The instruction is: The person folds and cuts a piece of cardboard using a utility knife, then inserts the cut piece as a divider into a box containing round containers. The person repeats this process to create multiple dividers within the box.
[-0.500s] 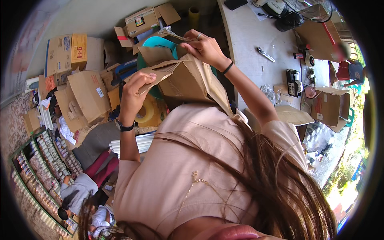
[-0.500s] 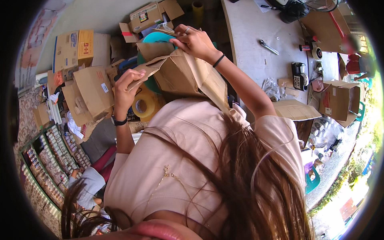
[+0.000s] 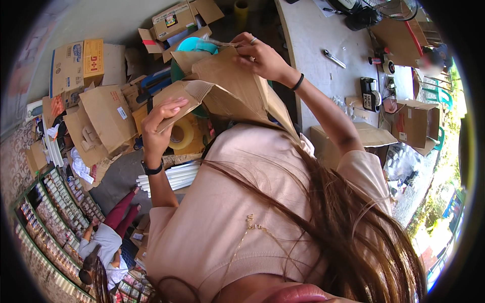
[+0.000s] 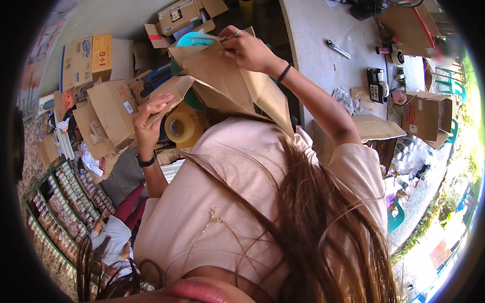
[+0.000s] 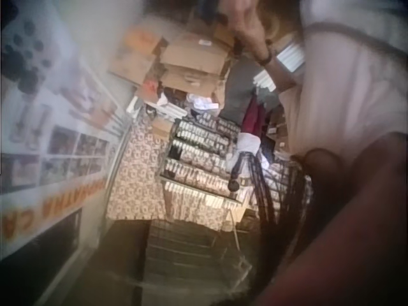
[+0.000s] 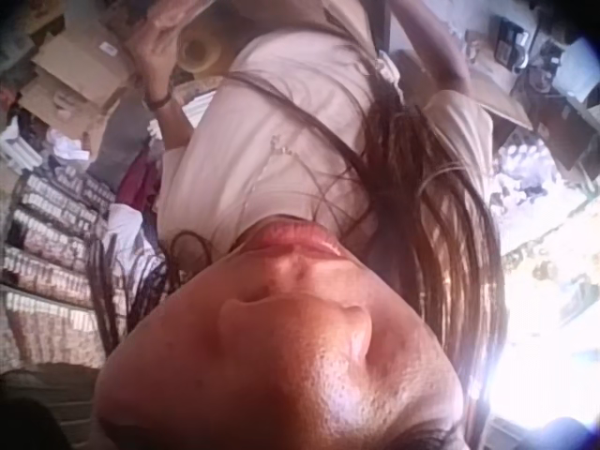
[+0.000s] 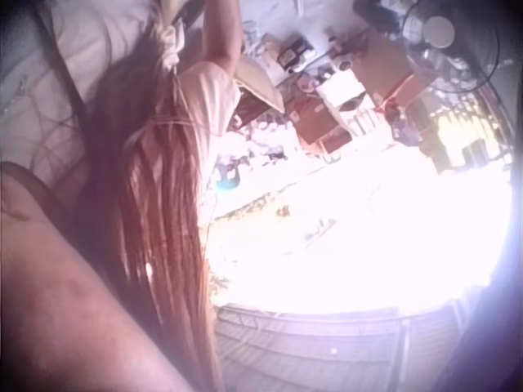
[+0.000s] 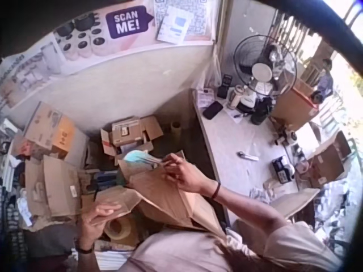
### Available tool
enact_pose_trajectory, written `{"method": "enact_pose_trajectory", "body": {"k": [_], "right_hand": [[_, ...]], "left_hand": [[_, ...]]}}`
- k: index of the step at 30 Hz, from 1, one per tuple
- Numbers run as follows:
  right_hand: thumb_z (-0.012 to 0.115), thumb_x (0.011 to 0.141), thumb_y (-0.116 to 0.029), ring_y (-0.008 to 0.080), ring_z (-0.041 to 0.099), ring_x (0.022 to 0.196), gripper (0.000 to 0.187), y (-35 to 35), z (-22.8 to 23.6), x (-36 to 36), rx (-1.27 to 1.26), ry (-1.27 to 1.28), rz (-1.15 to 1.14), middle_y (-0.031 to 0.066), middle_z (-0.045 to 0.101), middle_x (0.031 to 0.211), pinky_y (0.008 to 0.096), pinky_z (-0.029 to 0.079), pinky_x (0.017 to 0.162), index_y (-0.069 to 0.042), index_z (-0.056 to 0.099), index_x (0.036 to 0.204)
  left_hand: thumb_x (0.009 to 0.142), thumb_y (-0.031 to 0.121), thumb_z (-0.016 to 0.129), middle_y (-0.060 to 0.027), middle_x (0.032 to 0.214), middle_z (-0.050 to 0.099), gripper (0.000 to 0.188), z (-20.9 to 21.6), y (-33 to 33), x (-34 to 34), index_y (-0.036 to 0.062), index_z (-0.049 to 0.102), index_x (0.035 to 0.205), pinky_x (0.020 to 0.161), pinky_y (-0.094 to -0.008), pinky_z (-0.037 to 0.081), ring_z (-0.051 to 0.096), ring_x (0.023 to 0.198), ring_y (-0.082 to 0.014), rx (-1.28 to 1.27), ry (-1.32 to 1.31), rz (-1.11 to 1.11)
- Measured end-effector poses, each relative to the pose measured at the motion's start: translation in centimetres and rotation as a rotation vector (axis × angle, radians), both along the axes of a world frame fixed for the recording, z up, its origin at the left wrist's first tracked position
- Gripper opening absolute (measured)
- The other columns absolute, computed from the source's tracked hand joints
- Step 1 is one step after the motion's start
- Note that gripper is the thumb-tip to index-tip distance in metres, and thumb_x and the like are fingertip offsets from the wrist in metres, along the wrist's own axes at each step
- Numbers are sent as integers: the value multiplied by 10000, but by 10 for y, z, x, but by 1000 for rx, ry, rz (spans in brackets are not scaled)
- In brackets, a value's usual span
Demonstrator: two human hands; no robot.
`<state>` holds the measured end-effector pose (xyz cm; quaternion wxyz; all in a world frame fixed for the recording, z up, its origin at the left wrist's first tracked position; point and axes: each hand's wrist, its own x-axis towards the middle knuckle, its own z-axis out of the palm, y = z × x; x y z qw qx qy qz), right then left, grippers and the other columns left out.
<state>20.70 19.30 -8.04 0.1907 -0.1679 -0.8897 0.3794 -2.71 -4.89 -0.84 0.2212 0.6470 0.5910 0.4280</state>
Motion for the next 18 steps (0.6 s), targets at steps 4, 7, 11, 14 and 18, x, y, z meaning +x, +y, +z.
{"method": "enact_pose_trajectory", "body": {"k": [4,7,11,14,18], "right_hand": [[651,934,-251,280,642,899,221,-16,-1,0,-36,25,-69,80,545,1289,416,537,770,-42,694,991],[640,938,-255,300,645,925,219,-20,-10,1,7,-12,-167,74,552,1284,429,537,775,-61,696,1023],[618,949,-261,323,645,979,224,-34,-18,3,42,-35,-272,77,552,1302,448,539,785,-83,688,1065],[605,956,-269,336,644,1007,225,-48,-17,3,85,-17,-329,80,552,1312,457,540,789,-82,679,1055],[605,959,-270,342,652,1006,221,-68,-8,10,127,-13,-364,90,560,1299,456,545,776,-66,668,1015]], "left_hand": [[846,-66,665,-116,1078,742,157,-4,-25,-6,35,561,907,1016,-465,492,689,1101,-300,16,-1,28],[846,-63,669,-113,1073,745,160,-3,-40,-10,40,557,897,1007,-454,491,692,1098,-296,22,-2,38],[846,-55,675,-106,1069,748,163,0,-53,-8,46,552,881,975,-421,504,697,1086,-298,3,-5,61],[840,-45,686,-103,1073,748,161,0,-65,-5,46,557,875,944,-393,516,697,1084,-300,-3,-12,81],[835,-44,692,-109,1065,749,156,5,-77,-3,48,577,887,935,-380,522,699,1078,-300,-5,-13,44]]}}
